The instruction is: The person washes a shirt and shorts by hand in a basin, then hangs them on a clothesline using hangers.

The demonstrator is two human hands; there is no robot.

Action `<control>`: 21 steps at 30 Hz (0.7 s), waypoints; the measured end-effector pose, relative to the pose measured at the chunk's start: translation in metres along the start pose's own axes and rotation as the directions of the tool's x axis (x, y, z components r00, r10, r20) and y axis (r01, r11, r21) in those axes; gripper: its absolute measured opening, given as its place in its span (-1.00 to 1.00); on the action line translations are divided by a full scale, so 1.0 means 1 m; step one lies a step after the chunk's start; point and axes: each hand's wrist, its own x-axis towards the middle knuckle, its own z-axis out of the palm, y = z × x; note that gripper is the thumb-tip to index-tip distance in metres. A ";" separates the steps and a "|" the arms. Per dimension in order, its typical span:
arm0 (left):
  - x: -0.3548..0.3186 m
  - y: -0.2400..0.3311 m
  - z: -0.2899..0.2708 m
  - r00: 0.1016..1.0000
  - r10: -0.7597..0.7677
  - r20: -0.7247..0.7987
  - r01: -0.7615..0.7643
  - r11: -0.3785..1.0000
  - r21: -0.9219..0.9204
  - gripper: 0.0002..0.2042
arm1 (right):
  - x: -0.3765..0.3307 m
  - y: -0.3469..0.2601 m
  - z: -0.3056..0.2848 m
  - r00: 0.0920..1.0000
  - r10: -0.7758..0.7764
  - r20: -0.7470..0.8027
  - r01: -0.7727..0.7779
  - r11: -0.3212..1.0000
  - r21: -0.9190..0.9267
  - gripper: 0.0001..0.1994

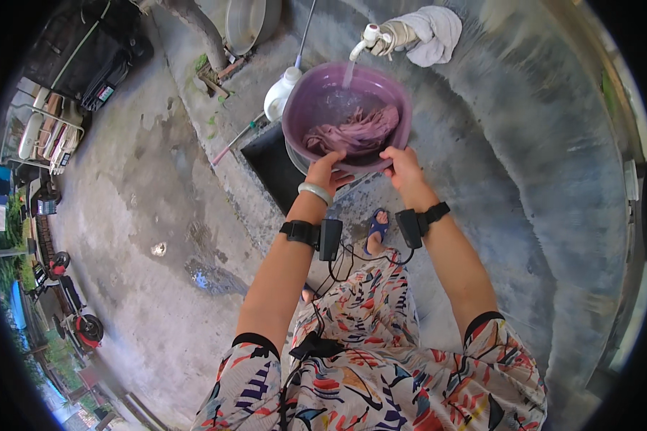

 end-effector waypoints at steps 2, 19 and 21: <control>-0.001 -0.004 0.008 0.994 0.065 -0.092 -0.072 0.995 -0.068 -0.72 | 0.002 0.001 -0.001 1.000 -0.007 -0.011 0.007 1.000 -0.014 -0.84; 0.001 -0.004 -0.009 0.971 0.171 -0.165 -0.191 0.976 -0.108 -0.92 | 0.044 -0.128 0.018 0.677 -0.666 0.313 0.650 0.342 -0.679 -0.37; 0.002 -0.003 -0.009 0.966 0.209 -0.155 -0.225 0.969 -0.098 -0.89 | 0.028 -0.144 0.039 0.770 -0.528 0.358 0.633 0.567 -0.527 -0.31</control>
